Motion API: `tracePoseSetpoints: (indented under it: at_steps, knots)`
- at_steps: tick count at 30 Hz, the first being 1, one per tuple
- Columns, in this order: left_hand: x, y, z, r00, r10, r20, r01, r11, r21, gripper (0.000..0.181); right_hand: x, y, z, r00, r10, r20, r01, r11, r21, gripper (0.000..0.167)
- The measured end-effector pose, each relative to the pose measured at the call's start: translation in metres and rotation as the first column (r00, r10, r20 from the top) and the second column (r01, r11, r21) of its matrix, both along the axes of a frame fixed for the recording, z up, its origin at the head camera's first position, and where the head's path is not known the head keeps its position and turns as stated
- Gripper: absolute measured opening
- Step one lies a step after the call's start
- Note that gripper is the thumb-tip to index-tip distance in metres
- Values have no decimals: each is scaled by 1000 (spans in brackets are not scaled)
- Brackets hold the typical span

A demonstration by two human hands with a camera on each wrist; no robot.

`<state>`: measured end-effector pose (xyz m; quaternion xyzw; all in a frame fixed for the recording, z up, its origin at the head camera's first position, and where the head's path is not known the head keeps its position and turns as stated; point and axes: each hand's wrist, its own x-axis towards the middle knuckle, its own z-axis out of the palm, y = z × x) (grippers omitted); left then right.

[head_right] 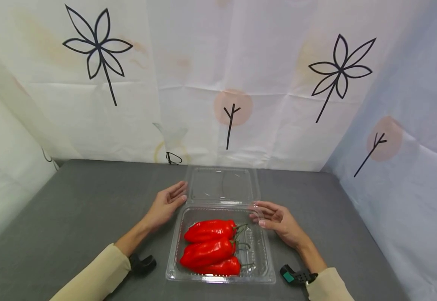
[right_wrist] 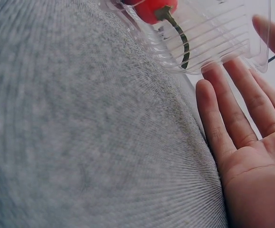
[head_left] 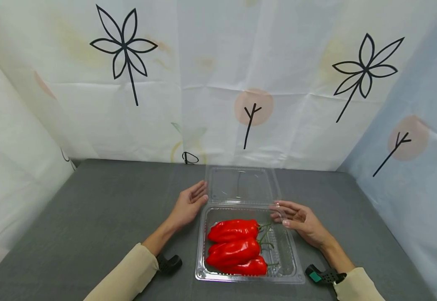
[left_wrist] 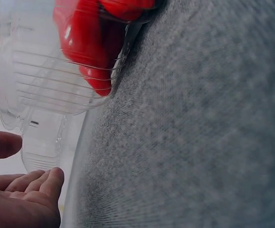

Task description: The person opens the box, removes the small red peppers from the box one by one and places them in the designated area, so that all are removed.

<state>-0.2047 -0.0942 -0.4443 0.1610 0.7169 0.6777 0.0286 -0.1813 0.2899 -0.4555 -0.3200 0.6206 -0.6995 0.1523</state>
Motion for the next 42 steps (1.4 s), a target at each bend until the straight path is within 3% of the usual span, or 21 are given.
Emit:
tracePoseSetpoints:
  at_steps: [14,20,26,33,38,42]
  knots:
    - [-2,5,1,988,140,63,-137,989,-51,53,0,-2,1,999,-36,11,36,999,-15,51]
    - [4,4,1,982,188,-33,-190,979,-74,54,-1,-2,0,999,-46,7,46,999,-19,50]
    - [21,1,21,967,219,-131,-235,965,-117,55,-1,-2,1,999,-51,9,51,999,-15,50]
    - [49,4,45,955,166,-246,-213,961,-179,58,-2,-1,-2,999,-39,9,39,999,-26,49]
    - [63,12,51,957,87,-276,-138,976,-171,57,-1,-1,0,998,-56,23,56,998,-3,50]
    - [72,19,51,968,13,-250,-57,984,-170,54,-1,-1,-1,998,-60,14,60,998,2,50]
